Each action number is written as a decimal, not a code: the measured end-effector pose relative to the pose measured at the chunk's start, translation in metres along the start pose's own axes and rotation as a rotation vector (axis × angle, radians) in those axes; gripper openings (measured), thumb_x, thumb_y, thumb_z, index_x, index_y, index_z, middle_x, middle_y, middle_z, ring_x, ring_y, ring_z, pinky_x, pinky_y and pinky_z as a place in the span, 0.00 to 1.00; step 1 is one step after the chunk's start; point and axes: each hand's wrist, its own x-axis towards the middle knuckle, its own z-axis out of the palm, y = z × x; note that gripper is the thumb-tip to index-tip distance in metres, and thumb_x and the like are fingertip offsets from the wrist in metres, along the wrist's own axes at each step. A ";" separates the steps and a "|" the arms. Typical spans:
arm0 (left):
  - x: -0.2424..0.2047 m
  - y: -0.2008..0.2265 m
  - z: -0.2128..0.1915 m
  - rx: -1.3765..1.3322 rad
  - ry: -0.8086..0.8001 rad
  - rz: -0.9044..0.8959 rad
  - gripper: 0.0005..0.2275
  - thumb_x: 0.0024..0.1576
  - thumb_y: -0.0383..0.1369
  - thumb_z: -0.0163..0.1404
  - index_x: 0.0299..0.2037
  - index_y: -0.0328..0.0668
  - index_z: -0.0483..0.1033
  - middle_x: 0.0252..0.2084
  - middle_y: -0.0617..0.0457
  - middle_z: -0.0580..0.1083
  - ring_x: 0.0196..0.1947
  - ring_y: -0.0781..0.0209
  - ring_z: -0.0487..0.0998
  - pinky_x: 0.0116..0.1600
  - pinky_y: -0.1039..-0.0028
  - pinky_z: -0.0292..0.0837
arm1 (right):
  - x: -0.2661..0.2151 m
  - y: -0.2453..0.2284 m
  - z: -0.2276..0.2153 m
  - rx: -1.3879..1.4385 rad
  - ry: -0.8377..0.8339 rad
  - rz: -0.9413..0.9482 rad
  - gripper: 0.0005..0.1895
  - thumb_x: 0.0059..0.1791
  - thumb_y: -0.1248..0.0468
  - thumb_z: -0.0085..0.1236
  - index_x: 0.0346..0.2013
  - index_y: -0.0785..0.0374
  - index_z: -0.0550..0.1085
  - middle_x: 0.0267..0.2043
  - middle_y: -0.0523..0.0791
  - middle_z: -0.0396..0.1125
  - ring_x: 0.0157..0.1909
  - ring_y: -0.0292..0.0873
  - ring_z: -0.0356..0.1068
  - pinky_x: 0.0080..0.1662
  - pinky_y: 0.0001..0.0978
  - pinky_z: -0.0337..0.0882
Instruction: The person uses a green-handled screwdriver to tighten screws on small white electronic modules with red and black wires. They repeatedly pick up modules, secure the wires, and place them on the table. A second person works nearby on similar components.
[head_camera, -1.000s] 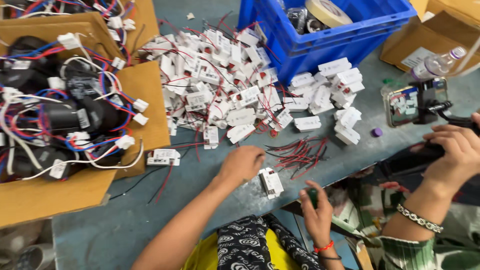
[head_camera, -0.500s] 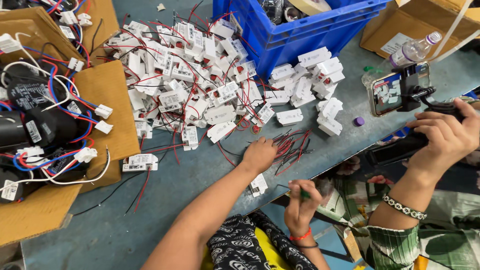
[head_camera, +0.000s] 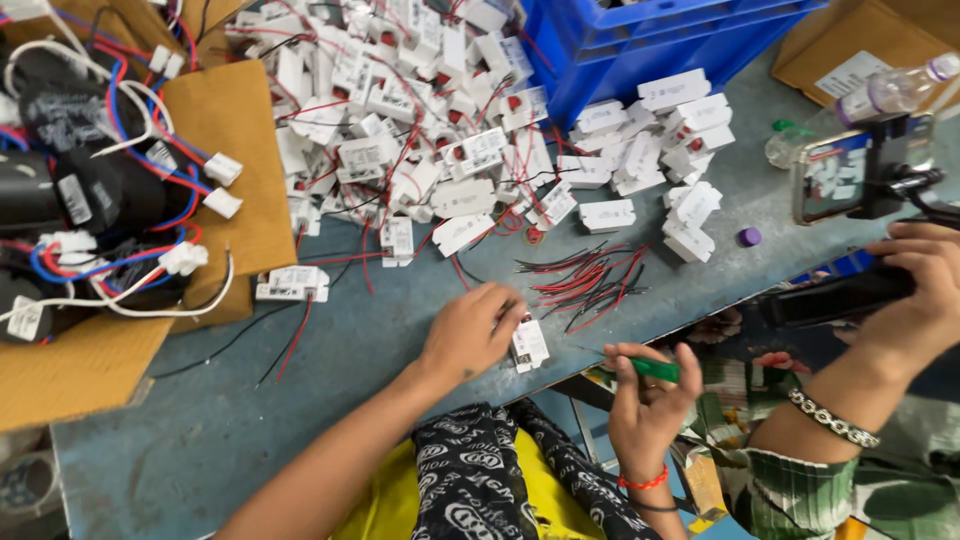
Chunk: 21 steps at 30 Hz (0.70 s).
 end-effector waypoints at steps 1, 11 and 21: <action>-0.013 -0.006 -0.004 -0.002 -0.032 -0.050 0.08 0.59 0.36 0.52 0.37 0.41 0.79 0.35 0.47 0.78 0.34 0.45 0.80 0.39 0.59 0.75 | 0.000 -0.004 0.001 0.023 -0.012 -0.026 0.36 0.56 0.80 0.47 0.72 0.55 0.45 0.53 0.53 0.69 0.51 0.47 0.76 0.54 0.36 0.78; -0.068 -0.044 0.026 -0.026 -0.123 -0.192 0.08 0.55 0.37 0.55 0.35 0.43 0.82 0.34 0.47 0.81 0.33 0.46 0.83 0.40 0.61 0.77 | -0.014 -0.012 0.026 0.034 -0.220 -0.095 0.35 0.55 0.80 0.48 0.69 0.53 0.47 0.53 0.54 0.67 0.52 0.49 0.76 0.54 0.36 0.77; -0.063 -0.039 0.029 0.019 -0.113 -0.194 0.08 0.55 0.39 0.55 0.34 0.44 0.82 0.32 0.48 0.81 0.30 0.46 0.82 0.38 0.59 0.77 | -0.015 -0.010 0.026 0.023 -0.233 -0.091 0.35 0.54 0.80 0.49 0.69 0.53 0.47 0.54 0.54 0.67 0.53 0.49 0.76 0.52 0.35 0.78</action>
